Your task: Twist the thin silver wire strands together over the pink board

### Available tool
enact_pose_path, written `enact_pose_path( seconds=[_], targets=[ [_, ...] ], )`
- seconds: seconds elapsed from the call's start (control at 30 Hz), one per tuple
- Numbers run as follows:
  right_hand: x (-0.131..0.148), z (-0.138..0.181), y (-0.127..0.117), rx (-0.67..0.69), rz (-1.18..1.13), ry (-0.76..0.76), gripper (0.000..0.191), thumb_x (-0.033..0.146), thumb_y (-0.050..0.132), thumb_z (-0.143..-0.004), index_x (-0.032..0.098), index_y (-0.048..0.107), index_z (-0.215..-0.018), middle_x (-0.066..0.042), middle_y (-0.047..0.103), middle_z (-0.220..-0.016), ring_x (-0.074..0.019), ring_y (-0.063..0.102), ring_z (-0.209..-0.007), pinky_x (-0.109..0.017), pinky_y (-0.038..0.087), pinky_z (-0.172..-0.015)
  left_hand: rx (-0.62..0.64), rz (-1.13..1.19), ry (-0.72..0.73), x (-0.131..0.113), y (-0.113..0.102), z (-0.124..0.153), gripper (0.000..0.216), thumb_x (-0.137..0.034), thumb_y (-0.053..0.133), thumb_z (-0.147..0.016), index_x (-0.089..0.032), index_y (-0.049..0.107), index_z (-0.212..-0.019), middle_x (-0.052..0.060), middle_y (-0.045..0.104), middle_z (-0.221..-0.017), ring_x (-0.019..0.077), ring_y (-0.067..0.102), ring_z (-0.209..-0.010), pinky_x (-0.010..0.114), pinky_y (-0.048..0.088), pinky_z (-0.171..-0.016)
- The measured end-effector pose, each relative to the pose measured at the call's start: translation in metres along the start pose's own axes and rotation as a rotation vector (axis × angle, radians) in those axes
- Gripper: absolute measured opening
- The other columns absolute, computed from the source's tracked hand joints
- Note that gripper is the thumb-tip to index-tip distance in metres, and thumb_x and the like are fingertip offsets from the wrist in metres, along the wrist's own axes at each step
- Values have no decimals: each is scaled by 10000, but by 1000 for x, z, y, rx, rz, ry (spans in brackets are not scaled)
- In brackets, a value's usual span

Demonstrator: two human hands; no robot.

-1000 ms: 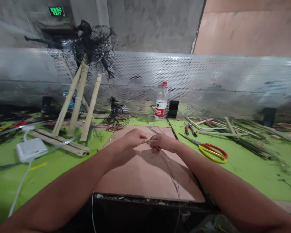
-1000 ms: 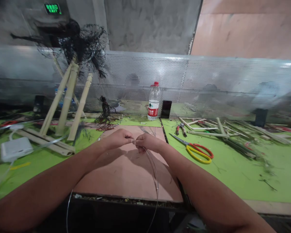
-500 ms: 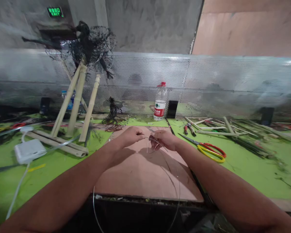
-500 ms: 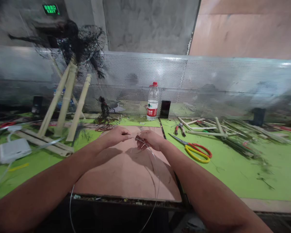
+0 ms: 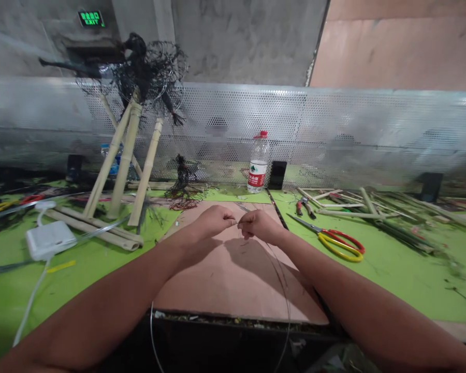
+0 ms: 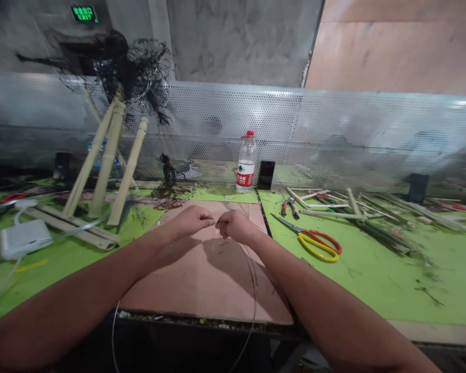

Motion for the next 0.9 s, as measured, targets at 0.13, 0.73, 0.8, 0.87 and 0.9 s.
enact_pose_path(
  seconds=[0.13, 0.73, 0.8, 0.87, 0.9],
  targets=[
    [24, 4, -4, -115, 578, -154, 212, 243, 480, -782, 144, 644, -692, -75, 659, -690, -142, 571, -630, -231, 375, -578, -22, -29, -42, 9, 5, -2, 314, -379, 456, -746, -147, 564, -565, -26, 436, -481, 91, 349, -472, 240, 191, -485],
    [-1, -1, -18, -67, -384, 4, 296, 421, 505, -793, 140, 597, -801, -43, 619, -647, -129, 590, -570, -256, 462, -567, -22, 248, 16, -9, -17, 1, 264, -354, 499, -708, -155, 459, -539, -52, 314, -502, 75, 272, -477, 220, 184, -464],
    [-4, -1, -16, -8, -622, 21, 261, 389, 554, -772, 149, 594, -867, -48, 638, -739, -132, 613, -667, -262, 480, -626, -17, 284, 18, -9, -19, 1, 251, -358, 498, -709, -153, 478, -565, -50, 342, -512, 76, 291, -484, 213, 199, -464],
    [0, 2, -5, 121, -731, 32, 237, 323, 607, -746, 142, 591, -898, -72, 648, -847, -141, 619, -771, -267, 479, -700, -14, 298, 15, -7, -19, 1, 249, -359, 497, -712, -150, 492, -578, -48, 361, -515, 77, 307, -490, 209, 212, -467],
    [4, 5, 2, 199, -770, 36, 242, 303, 616, -742, 134, 585, -913, -88, 648, -887, -148, 619, -805, -274, 474, -731, -17, 297, 9, -5, -19, 0, 254, -360, 497, -714, -149, 491, -572, -48, 364, -511, 76, 309, -489, 208, 217, -469]
  ],
)
Point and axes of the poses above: each hand's wrist, its own z-axis away from the middle knuckle, its own y-axis out of the palm, x = y × z, the point moved 10 cm from there along -z, towards the middle knuckle
